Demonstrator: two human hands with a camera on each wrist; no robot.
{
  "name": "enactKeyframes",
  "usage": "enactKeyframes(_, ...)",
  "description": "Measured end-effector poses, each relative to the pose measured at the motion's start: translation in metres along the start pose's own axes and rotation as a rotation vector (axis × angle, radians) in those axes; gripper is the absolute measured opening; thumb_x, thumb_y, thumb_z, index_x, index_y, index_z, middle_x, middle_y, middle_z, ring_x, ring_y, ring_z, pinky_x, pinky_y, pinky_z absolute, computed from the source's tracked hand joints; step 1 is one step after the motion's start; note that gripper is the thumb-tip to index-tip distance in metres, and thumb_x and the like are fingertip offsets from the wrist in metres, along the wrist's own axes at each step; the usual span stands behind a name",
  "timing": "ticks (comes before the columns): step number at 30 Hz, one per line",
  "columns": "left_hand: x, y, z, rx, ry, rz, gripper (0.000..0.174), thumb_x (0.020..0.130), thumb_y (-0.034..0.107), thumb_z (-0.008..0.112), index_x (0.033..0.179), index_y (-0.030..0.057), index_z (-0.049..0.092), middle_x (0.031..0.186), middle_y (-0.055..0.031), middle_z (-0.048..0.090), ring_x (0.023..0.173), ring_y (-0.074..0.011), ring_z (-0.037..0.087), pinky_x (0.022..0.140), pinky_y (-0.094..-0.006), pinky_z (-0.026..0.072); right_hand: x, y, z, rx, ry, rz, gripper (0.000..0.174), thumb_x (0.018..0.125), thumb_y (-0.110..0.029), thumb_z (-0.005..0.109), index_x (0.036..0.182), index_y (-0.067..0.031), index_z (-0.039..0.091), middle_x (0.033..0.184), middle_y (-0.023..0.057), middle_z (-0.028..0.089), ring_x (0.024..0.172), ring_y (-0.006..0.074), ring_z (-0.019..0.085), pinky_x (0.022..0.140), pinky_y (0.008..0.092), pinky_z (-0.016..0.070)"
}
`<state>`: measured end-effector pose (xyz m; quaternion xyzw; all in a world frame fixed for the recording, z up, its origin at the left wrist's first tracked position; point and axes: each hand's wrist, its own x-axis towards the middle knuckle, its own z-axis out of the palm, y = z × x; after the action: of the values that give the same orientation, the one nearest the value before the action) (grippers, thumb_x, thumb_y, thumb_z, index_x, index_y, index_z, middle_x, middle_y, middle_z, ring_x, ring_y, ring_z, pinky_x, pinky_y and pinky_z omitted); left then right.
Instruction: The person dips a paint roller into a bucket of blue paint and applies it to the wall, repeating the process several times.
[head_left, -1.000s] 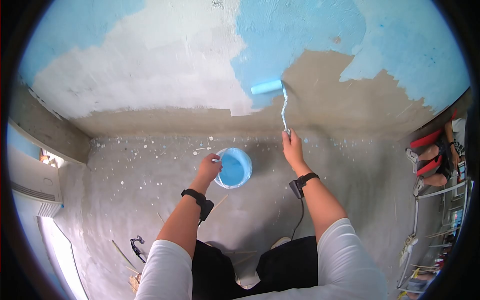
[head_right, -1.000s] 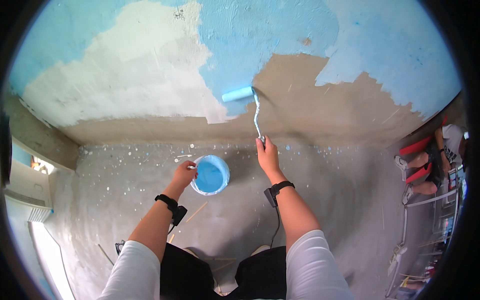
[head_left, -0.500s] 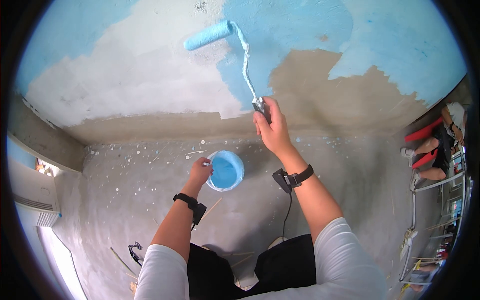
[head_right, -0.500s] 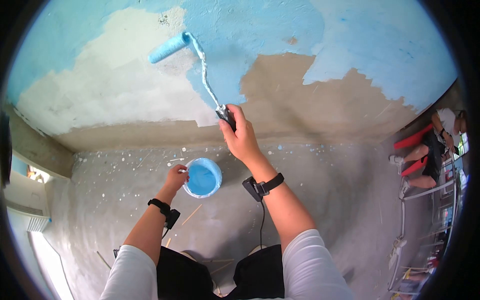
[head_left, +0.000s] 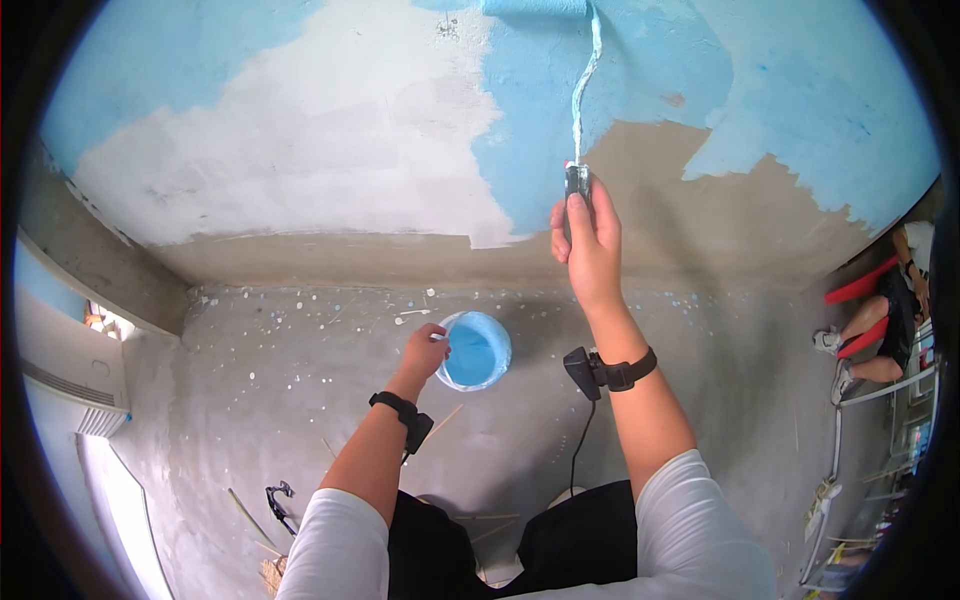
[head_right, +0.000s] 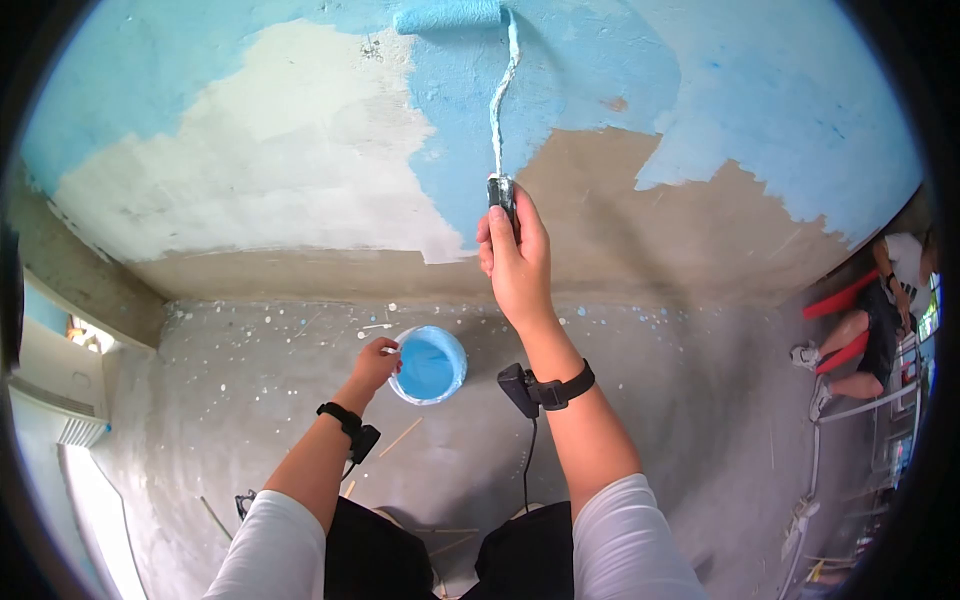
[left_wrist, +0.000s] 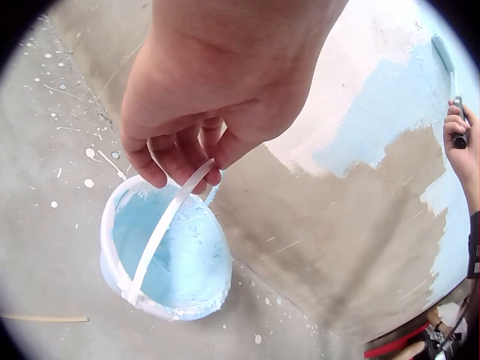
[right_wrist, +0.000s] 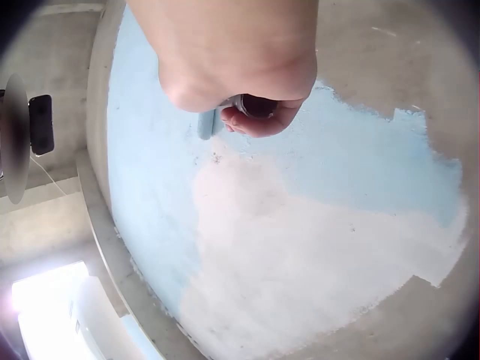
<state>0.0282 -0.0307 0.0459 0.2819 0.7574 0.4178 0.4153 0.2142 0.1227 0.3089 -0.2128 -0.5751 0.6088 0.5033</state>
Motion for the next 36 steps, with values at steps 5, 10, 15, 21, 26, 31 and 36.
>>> enactKeyframes(5,0.003,-0.002,0.001,-0.003,-0.005,0.012,0.022,0.085,0.008,0.063,0.106,0.0005,0.062,0.077,-0.013,0.07,0.066,-0.0179,0.068,0.062,-0.0309,0.0535,-0.005,0.028,-0.008,-0.152,-0.01,0.003,0.034,0.102,-0.013,0.046,0.134,-0.0041,0.049,0.076,-0.0002,0.051,0.057,0.0032,0.041,0.051,0.02,0.0357)
enactKeyframes(10,0.002,0.0,0.003,-0.003,0.002,0.022,0.022,0.085,0.009,0.063,0.105,0.0007,0.062,0.077,-0.0131,0.07,0.066,-0.0182,0.068,0.062,-0.0313,0.0539,-0.022,0.091,-0.023,-0.383,0.044,-0.112,0.04,0.1,-0.008,0.044,0.139,-0.0018,0.044,0.079,0.0025,0.055,0.065,0.0098,0.05,0.059,0.026,0.0436)
enactKeyframes(15,-0.002,0.001,0.0,0.024,0.006,0.024,0.023,0.084,0.01,0.063,0.105,0.0011,0.063,0.078,-0.0128,0.071,0.066,-0.0182,0.068,0.063,-0.0311,0.0539,-0.041,0.137,-0.051,-0.512,0.016,-0.072,0.041,0.099,-0.007,0.044,0.14,-0.0017,0.042,0.077,0.0079,0.055,0.062,0.0162,0.052,0.06,0.0307,0.0453)
enactKeyframes(21,-0.004,0.005,0.002,0.03,0.008,0.018,0.024,0.084,0.009,0.063,0.106,0.0013,0.063,0.078,-0.0125,0.071,0.067,-0.0183,0.068,0.063,-0.0314,0.0537,-0.035,0.115,-0.05,-0.524,-0.007,-0.055,0.043,0.098,-0.008,0.047,0.14,-0.0014,0.044,0.073,0.0075,0.055,0.059,0.0157,0.052,0.058,0.0309,0.0453)
enactKeyframes(26,-0.002,0.005,0.002,0.033,0.007,0.016,0.023,0.083,0.009,0.062,0.105,0.0012,0.063,0.078,-0.0128,0.071,0.067,-0.0181,0.068,0.063,-0.031,0.0536,-0.014,0.066,-0.022,-0.568,0.017,-0.197,0.038,0.099,-0.011,0.047,0.135,0.0007,0.049,0.077,0.0093,0.058,0.062,0.0168,0.053,0.062,0.0304,0.0454)
enactKeyframes(31,-0.004,0.01,0.001,0.032,0.007,0.001,0.023,0.083,0.007,0.062,0.106,0.001,0.062,0.078,-0.013,0.07,0.067,-0.0183,0.068,0.063,-0.0311,0.0536,-0.01,0.039,-0.005,-0.617,0.004,-0.15,0.032,0.1,-0.015,0.048,0.128,0.0004,0.051,0.083,0.0151,0.061,0.07,0.0267,0.059,0.068,0.0338,0.0475)
enactKeyframes(36,-0.004,0.008,0.002,0.017,0.006,0.001,0.023,0.083,0.006,0.062,0.106,0.0008,0.062,0.079,-0.0129,0.07,0.067,-0.0186,0.068,0.062,-0.0311,0.0537,-0.014,0.071,-0.025,-0.815,0.044,-0.266,0.033,0.099,-0.016,0.049,0.128,-0.0012,0.049,0.093,0.0233,0.066,0.085,0.0424,0.065,0.07,0.0443,0.0505)
